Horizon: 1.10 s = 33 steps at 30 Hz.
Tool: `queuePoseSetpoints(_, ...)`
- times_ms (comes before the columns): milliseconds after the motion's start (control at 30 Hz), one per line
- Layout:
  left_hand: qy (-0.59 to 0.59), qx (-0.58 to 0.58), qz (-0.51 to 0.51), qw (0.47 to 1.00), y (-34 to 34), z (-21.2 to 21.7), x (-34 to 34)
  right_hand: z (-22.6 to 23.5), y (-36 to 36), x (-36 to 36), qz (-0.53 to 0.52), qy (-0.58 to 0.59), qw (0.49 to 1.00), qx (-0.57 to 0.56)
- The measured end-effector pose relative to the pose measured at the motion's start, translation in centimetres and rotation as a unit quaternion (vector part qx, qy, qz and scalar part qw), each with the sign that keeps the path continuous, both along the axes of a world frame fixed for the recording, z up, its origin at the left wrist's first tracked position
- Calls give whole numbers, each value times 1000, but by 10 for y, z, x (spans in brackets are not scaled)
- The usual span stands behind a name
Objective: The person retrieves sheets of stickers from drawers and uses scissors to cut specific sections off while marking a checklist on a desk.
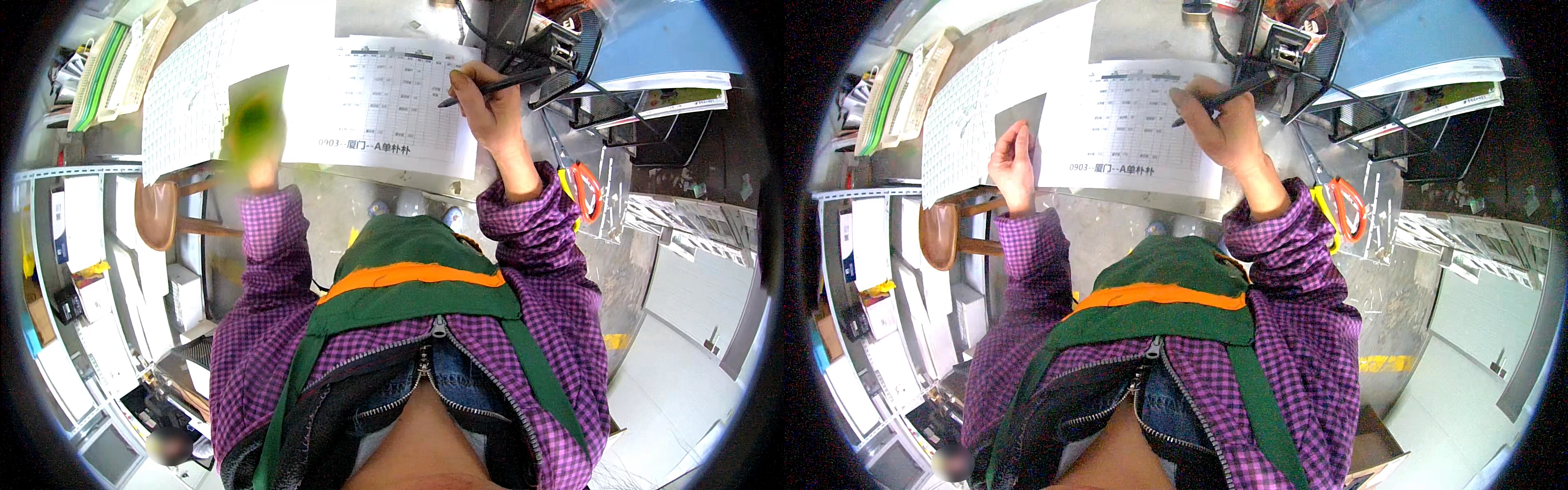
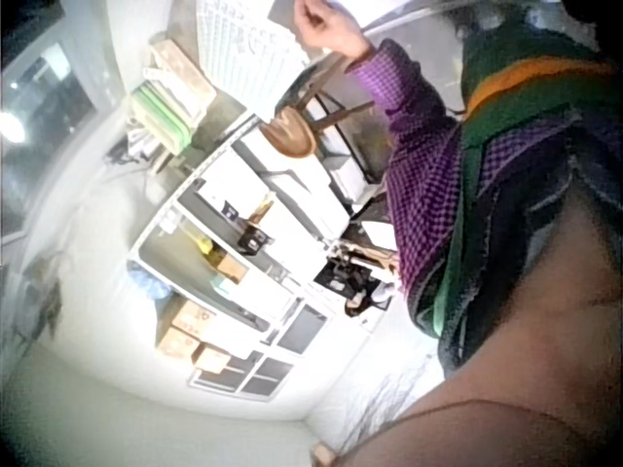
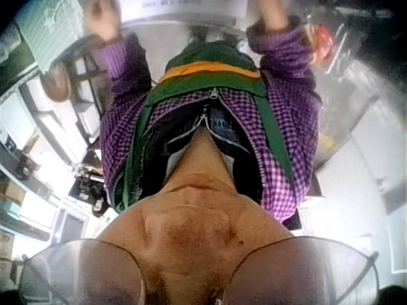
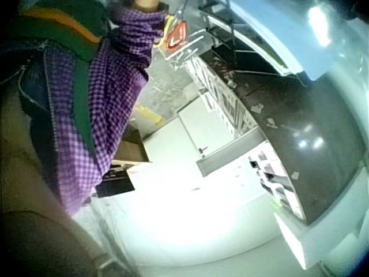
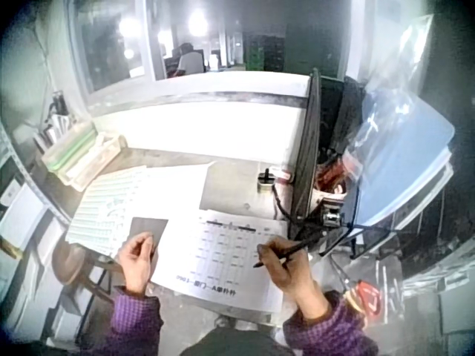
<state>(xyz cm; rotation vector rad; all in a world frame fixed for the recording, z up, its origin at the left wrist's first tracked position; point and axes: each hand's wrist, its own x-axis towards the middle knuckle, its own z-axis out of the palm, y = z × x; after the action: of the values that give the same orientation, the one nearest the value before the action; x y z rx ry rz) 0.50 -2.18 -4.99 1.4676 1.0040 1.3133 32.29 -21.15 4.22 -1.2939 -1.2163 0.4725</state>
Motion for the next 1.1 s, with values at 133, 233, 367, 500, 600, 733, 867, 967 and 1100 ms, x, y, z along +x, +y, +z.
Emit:
queuePoseSetpoints(133, 266, 162, 61, 948, -10, 17, 8, -3, -1, -5, -21, 15, 1000, -5)
queuePoseSetpoints(233, 221, 120, 64, 966, -19, 35, 18, -1, -1, -7, -12, 21, 1000, -20)
queuePoseSetpoints(367, 165, 91, 62, 980, -27, 39, 21, -2, 0, -11, 16, 26, 999, -27)
queuePoseSetpoints(500, 123, 68, 49, 989, -32, 51, 27, -5, 2, -10, 12, 15, 999, -47)
queuePoseSetpoints(600, 105, 73, 48, 991, -32, 54, 29, -10, 4, -7, 4, 3, 998, -58)
queuePoseSetpoints(733, 95, 69, 34, 992, -30, 53, 29, -9, 7, -7, 4, 13, 997, -79)
queuePoseSetpoints(867, 69, 57, 28, 996, -28, 54, 28, -10, 11, -7, 4, 23, 995, -95)
queuePoseSetpoints(967, 61, 51, 27, 996, -26, 52, 27, -14, 13, -6, -3, 8, 996, -87)
queuePoseSetpoints(1100, 46, 41, 24, 998, -24, 48, 26, -13, 15, -7, 5, 28, 994, -101)
